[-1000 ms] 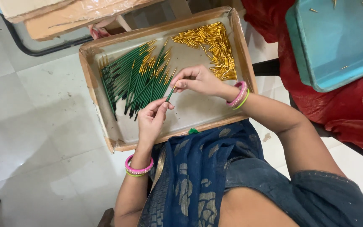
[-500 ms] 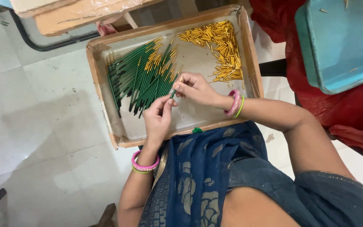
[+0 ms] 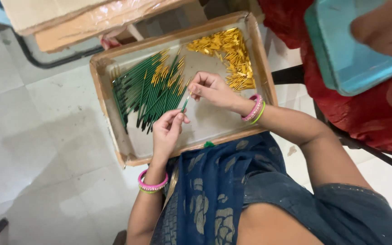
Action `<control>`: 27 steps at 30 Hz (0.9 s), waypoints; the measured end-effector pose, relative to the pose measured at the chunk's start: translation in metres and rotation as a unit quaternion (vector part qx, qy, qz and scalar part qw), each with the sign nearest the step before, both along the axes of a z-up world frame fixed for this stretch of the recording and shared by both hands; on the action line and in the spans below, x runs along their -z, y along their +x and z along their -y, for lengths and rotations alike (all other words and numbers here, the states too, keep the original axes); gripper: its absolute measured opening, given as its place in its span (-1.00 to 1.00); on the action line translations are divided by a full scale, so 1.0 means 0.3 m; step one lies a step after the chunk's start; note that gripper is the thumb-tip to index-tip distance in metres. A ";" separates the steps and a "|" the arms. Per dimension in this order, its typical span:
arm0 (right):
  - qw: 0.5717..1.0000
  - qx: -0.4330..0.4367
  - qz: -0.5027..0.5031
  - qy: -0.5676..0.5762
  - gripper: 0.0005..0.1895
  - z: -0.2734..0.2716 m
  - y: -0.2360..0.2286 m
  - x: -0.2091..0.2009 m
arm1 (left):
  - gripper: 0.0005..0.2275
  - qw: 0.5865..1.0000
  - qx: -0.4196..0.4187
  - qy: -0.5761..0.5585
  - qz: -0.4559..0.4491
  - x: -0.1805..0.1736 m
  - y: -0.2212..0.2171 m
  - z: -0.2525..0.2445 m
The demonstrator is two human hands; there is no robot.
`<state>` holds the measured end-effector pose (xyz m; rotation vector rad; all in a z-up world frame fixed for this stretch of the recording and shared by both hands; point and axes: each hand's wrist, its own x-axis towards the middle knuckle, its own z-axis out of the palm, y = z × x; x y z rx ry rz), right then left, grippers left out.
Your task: The person inserts small gold pieces into the ends of green sticks held in their left hand, working over a cardboard tray. They repeatedly pick up gold pieces and slide them onto the sticks, then place the finished sticks back into the tray.
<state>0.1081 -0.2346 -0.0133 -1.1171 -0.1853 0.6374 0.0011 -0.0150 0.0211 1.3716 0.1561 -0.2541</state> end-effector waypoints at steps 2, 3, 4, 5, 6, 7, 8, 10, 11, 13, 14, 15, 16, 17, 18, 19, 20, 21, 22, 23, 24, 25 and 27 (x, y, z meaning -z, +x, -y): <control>0.999 0.008 0.038 -0.036 -0.85 0.008 0.020 -0.094 | -0.82 1.000 0.004 0.012 0.004 0.016 -0.001 0.005; 0.995 0.008 0.071 -0.067 -0.85 0.009 0.030 -0.140 | -0.83 1.000 0.001 0.028 0.003 0.027 -0.001 0.007; 0.994 0.013 0.078 -0.071 -0.85 0.019 0.046 -0.213 | -0.83 1.000 0.006 0.024 0.010 0.025 0.002 0.011; 0.984 0.020 0.155 -0.085 -0.85 0.023 0.064 -0.288 | -0.83 0.999 0.003 0.044 0.007 0.020 0.003 0.011; 0.968 0.026 0.231 -0.097 -0.83 0.023 0.079 -0.364 | -0.83 0.998 0.001 0.064 0.005 0.015 0.003 0.009; 0.966 0.025 0.238 -0.100 -0.83 0.037 0.110 -0.419 | -0.83 0.998 -0.001 0.062 0.012 0.017 0.006 0.007; 0.941 0.045 0.316 -0.117 -0.82 0.048 0.138 -0.475 | -0.83 0.998 -0.004 0.065 0.025 0.020 0.007 0.003; 0.905 0.061 0.398 -0.134 -0.80 0.058 0.207 -0.575 | -0.82 0.997 -0.012 0.064 0.044 0.025 0.006 -0.001; 0.871 0.080 0.455 -0.165 -0.81 0.061 0.246 -0.622 | -0.82 0.996 -0.014 0.077 0.043 0.023 0.008 -0.003; 0.828 0.102 0.515 -0.197 -0.82 0.065 0.321 -0.692 | -0.82 0.995 -0.014 0.087 0.050 0.016 0.012 -0.004; 0.821 0.099 0.521 -0.212 -0.84 0.066 0.356 -0.715 | -0.82 0.994 -0.014 0.104 0.041 0.012 0.014 -0.004; 0.813 0.098 0.526 -0.229 -0.85 0.071 0.388 -0.742 | -0.82 0.992 -0.013 0.121 0.032 0.006 0.016 -0.004; 0.808 0.103 0.532 -0.233 -0.85 0.070 0.415 -0.745 | -0.82 0.992 -0.008 0.118 0.041 0.013 0.009 -0.009; 0.788 0.111 0.541 -0.271 -0.85 0.077 0.442 -0.750 | -0.82 0.993 -0.012 0.111 0.045 0.022 0.007 -0.011; 0.768 0.120 0.548 -0.310 -0.85 0.085 0.469 -0.755 | -0.81 0.993 -0.015 0.104 0.048 0.034 0.007 -0.013; 0.761 0.126 0.552 -0.316 -0.85 0.108 0.493 -0.741 | -0.81 0.993 -0.009 0.100 0.057 0.040 0.006 -0.016; 0.772 0.158 0.531 -0.313 -0.85 0.132 0.517 -0.728 | -0.81 0.995 -0.015 0.087 0.055 0.047 0.005 -0.021; 0.782 0.188 0.508 -0.307 -0.85 0.152 0.542 -0.712 | -0.81 0.996 -0.023 0.075 0.051 0.056 -0.002 -0.026; 0.777 0.191 0.512 -0.312 -0.85 0.200 0.578 -0.690 | -0.81 0.996 -0.018 0.070 0.057 0.063 0.002 -0.029; 0.738 0.242 0.526 -0.348 -0.82 0.248 0.612 -0.667 | -0.81 0.996 -0.022 0.070 0.046 0.069 0.001 -0.032; 0.694 0.291 0.537 -0.382 -0.79 0.298 0.648 -0.644 | -0.81 0.997 -0.025 0.071 0.035 0.076 0.000 -0.033; 0.690 0.293 0.537 -0.385 -0.79 0.334 0.671 -0.628 | -0.81 0.997 -0.021 0.068 0.037 0.069 0.004 -0.032; 0.679 0.363 0.501 -0.395 -0.84 0.410 0.712 -0.593 | -0.81 0.996 -0.018 0.085 0.024 0.058 0.008 -0.029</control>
